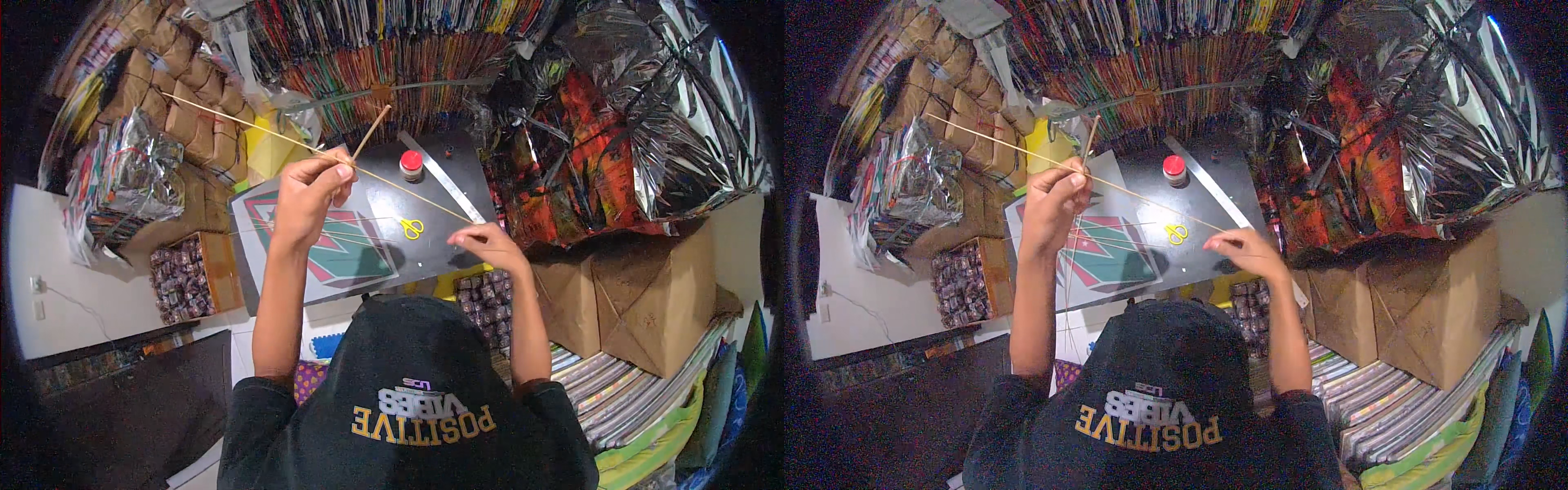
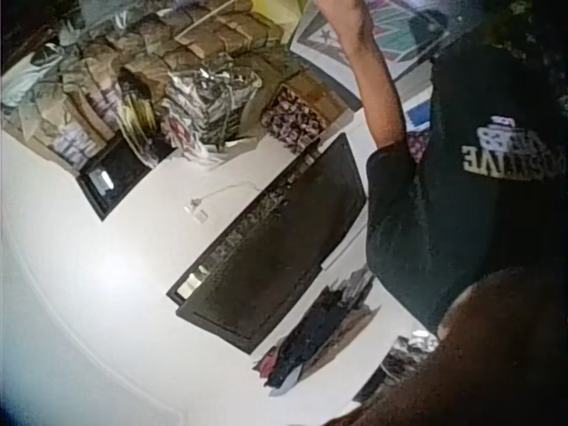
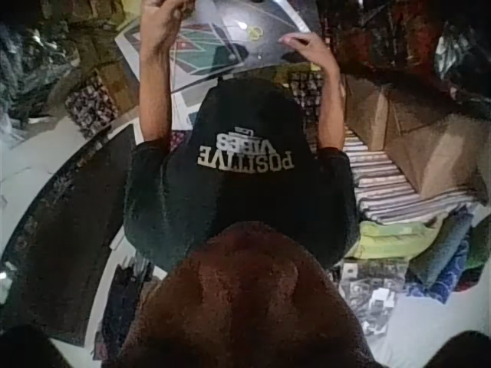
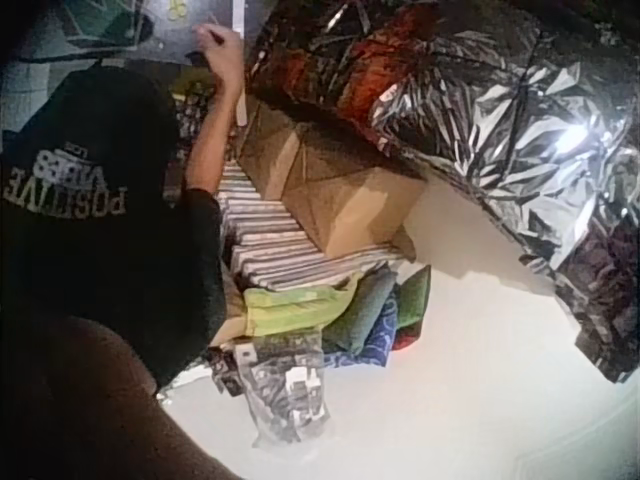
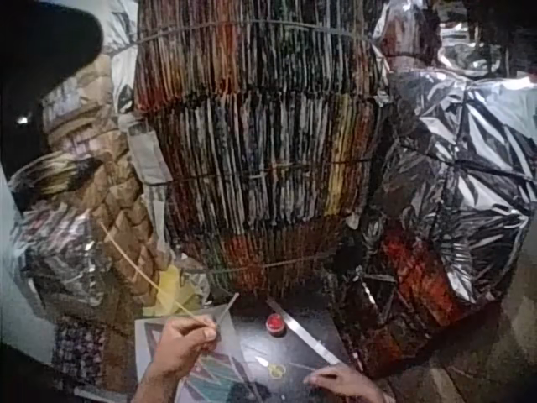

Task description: The person assembles a kite frame by hand, aligning two long wooden sticks into a cross shape and securing the intersection with a yellow rubber band. The person repeatedly adjusts the sticks and tightens the band to stabilize the structure.

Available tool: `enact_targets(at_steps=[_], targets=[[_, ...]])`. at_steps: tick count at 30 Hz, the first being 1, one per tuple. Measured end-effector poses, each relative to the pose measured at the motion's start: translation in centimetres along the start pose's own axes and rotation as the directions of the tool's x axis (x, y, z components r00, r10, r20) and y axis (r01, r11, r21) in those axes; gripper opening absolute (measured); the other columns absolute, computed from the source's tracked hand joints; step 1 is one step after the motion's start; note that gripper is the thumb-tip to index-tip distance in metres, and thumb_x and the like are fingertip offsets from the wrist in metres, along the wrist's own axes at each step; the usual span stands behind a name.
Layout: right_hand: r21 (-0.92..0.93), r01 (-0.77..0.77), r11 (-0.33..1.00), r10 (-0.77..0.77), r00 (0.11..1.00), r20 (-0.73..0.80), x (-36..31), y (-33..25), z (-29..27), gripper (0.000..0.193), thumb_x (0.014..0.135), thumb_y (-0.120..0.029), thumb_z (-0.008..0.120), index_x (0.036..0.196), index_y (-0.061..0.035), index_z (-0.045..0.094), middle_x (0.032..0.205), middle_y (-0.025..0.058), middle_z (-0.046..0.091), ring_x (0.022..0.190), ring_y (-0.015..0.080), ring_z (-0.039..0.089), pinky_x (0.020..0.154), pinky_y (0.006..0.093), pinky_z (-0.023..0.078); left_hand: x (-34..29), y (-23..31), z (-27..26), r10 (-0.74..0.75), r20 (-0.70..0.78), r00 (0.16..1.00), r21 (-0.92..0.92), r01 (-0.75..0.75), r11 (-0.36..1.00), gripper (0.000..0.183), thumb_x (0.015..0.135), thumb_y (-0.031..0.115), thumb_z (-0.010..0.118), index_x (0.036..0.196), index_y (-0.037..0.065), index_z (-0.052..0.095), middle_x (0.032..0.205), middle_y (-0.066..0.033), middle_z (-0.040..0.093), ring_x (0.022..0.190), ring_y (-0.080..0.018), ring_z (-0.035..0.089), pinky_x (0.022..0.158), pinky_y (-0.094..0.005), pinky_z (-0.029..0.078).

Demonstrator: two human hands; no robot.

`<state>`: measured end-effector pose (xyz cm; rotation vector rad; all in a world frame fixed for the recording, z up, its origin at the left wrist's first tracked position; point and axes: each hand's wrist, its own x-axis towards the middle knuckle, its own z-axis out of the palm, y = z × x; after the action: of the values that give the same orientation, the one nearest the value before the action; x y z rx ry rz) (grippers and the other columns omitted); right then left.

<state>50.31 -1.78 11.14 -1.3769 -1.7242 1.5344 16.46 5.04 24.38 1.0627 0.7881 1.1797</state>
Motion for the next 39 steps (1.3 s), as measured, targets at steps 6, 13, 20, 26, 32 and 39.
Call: enact_targets(at_steps=[6, 13, 20, 26, 32, 39], targets=[[-0.403, 0.291, 0.868, -0.441, 0.825, -0.353, 1.5, -3.8, 5.2, 0.062, 0.088, -0.013, 0.067, 0.146, -0.0041, 0.049, 0.147, 0.0171, 0.052, 0.124, 0.0318, 0.059, 0.108, 0.0405, 0.043, -0.2, -1.2, 2.3, -0.021, 0.042, 0.999, 0.061, 0.018, 0.998, 0.013, 0.088, 0.006, 0.071, 0.09, -0.006, 0.074, 0.088, -0.0089, 0.067, 0.066, -0.0092, 0.058, 0.054, -0.0228, 0.044], [0.263, 0.464, 0.846, -0.372, 0.866, -0.333, 1.8, -11.6, 8.6, 0.04, 0.103, -0.013, 0.049, 0.141, 0.0007, 0.047, 0.108, 0.0149, 0.066, 0.094, 0.021, 0.065, 0.087, 0.0342, 0.05, -0.1, -2.0, 4.7, -0.028, 0.079, 0.996, 0.208, 0.01, 0.978, 0.016, 0.088, 0.01, 0.074, 0.096, -0.003, 0.076, 0.075, -0.0017, 0.067, 0.061, -0.0039, 0.054, 0.053, -0.0201, 0.042], [-0.004, 0.355, 0.935, -0.34, 0.894, -0.292, -0.1, -15.3, 7.8, 0.02, 0.104, -0.015, 0.047, 0.108, -0.0027, 0.062, 0.074, 0.0139, 0.057, 0.062, 0.0161, 0.057, 0.058, 0.0357, 0.044, 0.6, -2.5, 3.3, -0.03, 0.059, 0.998, 0.379, 0.005, 0.925, 0.015, 0.088, 0.011, 0.071, 0.085, -0.004, 0.074, 0.08, -0.0042, 0.067, 0.061, -0.0042, 0.054, 0.051, -0.02, 0.039], [0.116, 0.485, 0.867, -0.423, 0.839, -0.343, 1.2, -16.7, 5.9, 0.023, 0.104, -0.012, 0.047, 0.102, 0.0022, 0.065, 0.087, 0.0093, 0.066, 0.081, 0.0125, 0.06, 0.076, 0.03, 0.048, 0.6, -4.3, 2.7, 0.026, 0.242, 0.97, 0.506, -0.149, 0.85, 0.022, 0.088, 0.014, 0.072, 0.096, -0.006, 0.075, 0.09, -0.0097, 0.076, 0.082, -0.0128, 0.068, 0.069, -0.0295, 0.052], [0.274, 0.209, 0.939, -0.153, 0.965, -0.211, 0.4, -17.8, 2.2, 0.027, 0.104, -0.016, 0.048, 0.098, 0.0024, 0.068, 0.092, 0.0043, 0.067, 0.088, 0.009, 0.058, 0.08, 0.0263, 0.047, 0.1, -3.5, 3.0, -0.054, 0.296, 0.954, 0.65, -0.16, 0.743, 0.02, 0.084, 0.015, 0.076, 0.092, -0.004, 0.075, 0.084, -0.0114, 0.073, 0.076, -0.0117, 0.063, 0.067, -0.0285, 0.049], [0.104, 0.238, 0.966, -0.194, 0.928, -0.318, -0.5, -15.7, -3.8, 0.022, 0.103, -0.015, 0.054, 0.097, 0.0, 0.069, 0.092, -0.0004, 0.066, 0.089, 0.0072, 0.057, 0.083, 0.0246, 0.045, 0.4, -1.9, 0.4, -0.109, 0.4, 0.91, 0.469, -0.101, 0.877, 0.02, 0.085, 0.014, 0.075, 0.091, -0.005, 0.075, 0.084, -0.0075, 0.072, 0.067, -0.0126, 0.061, 0.061, -0.0273, 0.048]])
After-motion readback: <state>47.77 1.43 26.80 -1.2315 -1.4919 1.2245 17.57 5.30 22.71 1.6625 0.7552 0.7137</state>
